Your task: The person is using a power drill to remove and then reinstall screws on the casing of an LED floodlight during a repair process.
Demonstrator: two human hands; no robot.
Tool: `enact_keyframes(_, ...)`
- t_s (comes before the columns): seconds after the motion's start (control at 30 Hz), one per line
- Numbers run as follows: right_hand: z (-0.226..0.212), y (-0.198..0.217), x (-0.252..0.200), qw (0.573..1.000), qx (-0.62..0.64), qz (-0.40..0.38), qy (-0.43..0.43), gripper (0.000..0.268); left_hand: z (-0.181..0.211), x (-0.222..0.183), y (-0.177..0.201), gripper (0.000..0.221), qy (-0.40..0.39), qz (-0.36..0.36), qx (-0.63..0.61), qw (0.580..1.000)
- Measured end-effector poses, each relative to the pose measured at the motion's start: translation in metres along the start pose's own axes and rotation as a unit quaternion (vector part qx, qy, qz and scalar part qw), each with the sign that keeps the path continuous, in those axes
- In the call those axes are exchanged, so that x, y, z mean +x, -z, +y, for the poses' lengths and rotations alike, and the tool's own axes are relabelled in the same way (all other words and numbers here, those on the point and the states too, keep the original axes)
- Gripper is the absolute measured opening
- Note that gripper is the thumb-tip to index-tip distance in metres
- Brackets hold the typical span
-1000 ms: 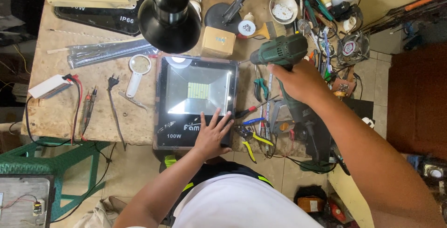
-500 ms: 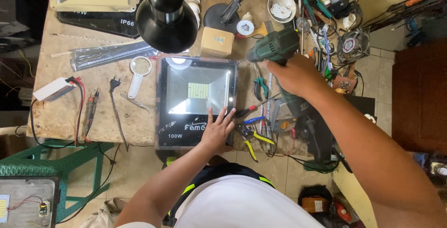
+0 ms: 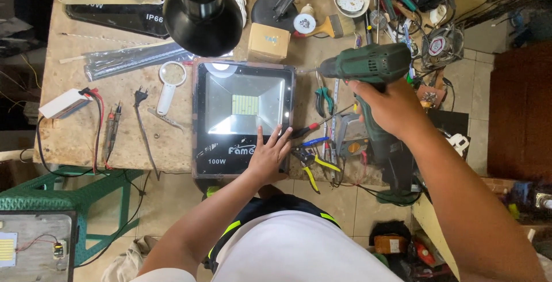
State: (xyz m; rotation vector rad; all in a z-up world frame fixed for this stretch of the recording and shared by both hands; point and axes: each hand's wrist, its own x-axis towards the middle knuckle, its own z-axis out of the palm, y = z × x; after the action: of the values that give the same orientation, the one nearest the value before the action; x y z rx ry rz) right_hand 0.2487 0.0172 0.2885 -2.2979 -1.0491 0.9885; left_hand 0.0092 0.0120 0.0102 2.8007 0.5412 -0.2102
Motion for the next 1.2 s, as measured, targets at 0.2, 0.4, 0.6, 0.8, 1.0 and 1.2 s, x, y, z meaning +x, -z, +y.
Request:
enact_keyframes(0.2, 0.031, -0.005, -0.026, 0.998, 0.037, 0.036, -0.035, 0.027, -0.002, 0.005, -0.007, 0.095, -0.021, -0.005, -0.022, 1.000)
enact_keyframes(0.4, 0.062, -0.008, -0.046, 0.994, 0.068, 0.050, -0.071, 0.028, -0.016, 0.108, -0.026, 0.060, 0.008, 0.236, -0.074, 0.969)
enact_keyframes(0.6, 0.095, -0.010, -0.055, 0.981, 0.113, 0.068, -0.139, 0.025, -0.039, 0.206, -0.042, 0.041, -0.035, 0.174, -0.003, 0.984)
enact_keyframes(0.8, 0.108, -0.014, -0.060, 0.978, 0.149, 0.102, -0.104, 0.033, -0.045, 0.233, -0.065, 0.006, 0.041, 0.086, -0.015, 0.995)
enact_keyframes(1.0, 0.157, -0.024, -0.097, 0.982, 0.123, 0.117, -0.083, 0.035, -0.042, 0.219, -0.004, 0.009, 0.025, 0.141, -0.007, 0.990)
enact_keyframes(1.2, 0.222, -0.081, -0.198, 0.982, 0.077, 0.161, -0.067, 0.017, -0.045, 0.088, 0.052, 0.023, 0.050, 0.245, -0.214, 0.944)
